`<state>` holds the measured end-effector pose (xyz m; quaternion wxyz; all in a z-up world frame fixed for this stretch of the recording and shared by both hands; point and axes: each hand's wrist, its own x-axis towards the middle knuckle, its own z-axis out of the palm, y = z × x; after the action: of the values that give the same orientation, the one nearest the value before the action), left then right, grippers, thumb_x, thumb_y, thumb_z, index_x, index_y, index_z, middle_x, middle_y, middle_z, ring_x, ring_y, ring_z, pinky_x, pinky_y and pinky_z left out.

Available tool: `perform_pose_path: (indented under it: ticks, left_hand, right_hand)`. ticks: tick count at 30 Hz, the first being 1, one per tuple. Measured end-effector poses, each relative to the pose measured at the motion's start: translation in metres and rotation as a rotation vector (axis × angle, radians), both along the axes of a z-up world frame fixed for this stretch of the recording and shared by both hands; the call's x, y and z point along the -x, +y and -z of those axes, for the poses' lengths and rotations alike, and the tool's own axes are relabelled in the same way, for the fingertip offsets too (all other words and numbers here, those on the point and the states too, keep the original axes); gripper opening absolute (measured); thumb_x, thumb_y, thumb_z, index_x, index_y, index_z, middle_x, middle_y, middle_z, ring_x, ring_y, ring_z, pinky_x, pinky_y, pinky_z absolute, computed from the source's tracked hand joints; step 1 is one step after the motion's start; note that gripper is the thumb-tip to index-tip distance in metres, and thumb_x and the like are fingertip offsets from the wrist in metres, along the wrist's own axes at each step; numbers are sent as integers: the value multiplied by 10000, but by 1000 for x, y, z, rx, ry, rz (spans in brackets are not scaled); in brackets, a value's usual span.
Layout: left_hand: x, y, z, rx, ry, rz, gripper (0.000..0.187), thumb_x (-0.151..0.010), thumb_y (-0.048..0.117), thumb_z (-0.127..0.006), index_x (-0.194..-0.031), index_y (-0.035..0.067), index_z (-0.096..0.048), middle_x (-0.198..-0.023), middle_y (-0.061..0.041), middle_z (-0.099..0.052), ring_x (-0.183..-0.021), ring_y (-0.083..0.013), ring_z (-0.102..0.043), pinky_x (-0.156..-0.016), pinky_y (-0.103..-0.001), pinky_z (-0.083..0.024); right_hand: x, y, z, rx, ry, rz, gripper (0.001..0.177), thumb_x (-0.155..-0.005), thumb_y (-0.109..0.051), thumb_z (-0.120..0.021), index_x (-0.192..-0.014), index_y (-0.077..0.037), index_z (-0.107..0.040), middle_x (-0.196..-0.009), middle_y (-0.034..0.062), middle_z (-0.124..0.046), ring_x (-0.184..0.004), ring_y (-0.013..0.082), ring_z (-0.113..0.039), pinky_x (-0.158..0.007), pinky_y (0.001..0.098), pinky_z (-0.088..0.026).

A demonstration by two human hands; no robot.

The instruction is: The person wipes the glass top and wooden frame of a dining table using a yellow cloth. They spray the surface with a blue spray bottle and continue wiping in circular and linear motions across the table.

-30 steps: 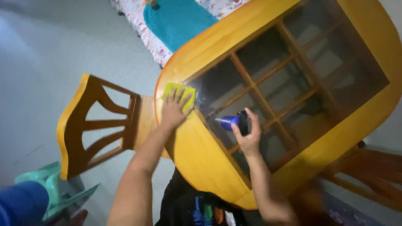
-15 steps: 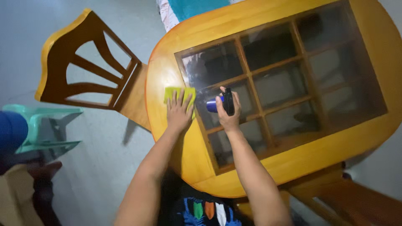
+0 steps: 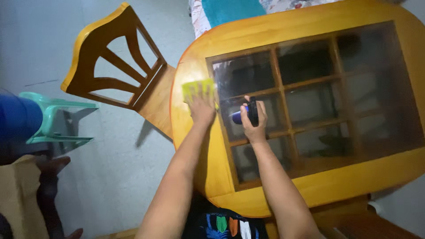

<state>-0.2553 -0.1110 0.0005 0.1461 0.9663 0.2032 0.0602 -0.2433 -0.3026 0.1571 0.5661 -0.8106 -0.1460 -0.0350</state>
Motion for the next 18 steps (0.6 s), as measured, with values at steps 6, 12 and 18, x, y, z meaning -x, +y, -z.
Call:
perform_pose_path:
  ticks: [6,12,18]
  left_hand:
    - [100,-18,-25,175,37,215,579,-967,459,-553,-1512,263,-530,-1675,-82,-320,-1566,-349,-212,-1245,-613,-126]
    - [99,13,-26,157,179,-110,748,-928,578,-583,-1563,204,-453,-1671,-183,-243,-1525,-382,-198,-1247,-580,-100]
    - [10,-39,8,-1,12,-483,598,-1043,432,-468,-1600,217,-436,-1711,-114,-232,-1571,-408,-141,-1246,-621,-35]
  right_hand:
    - [-5,-5,11,-62,-77,-95,350,-982,-119,-706,-1313,-18,-653,-1175,114,-649,-1075,219,-696,-945,346,-562]
    - [-29,-41,52,-122,100,-390,517,-944,-317,-743,-1385,-119,-557,-1187,61,-675,-1013,197,-670,-920,386,-593]
    - [-73,-78,56,-208,218,-453,575,-999,-360,-695,-1496,-150,-496,-1187,97,-686,-1146,199,-661,-1026,372,-529]
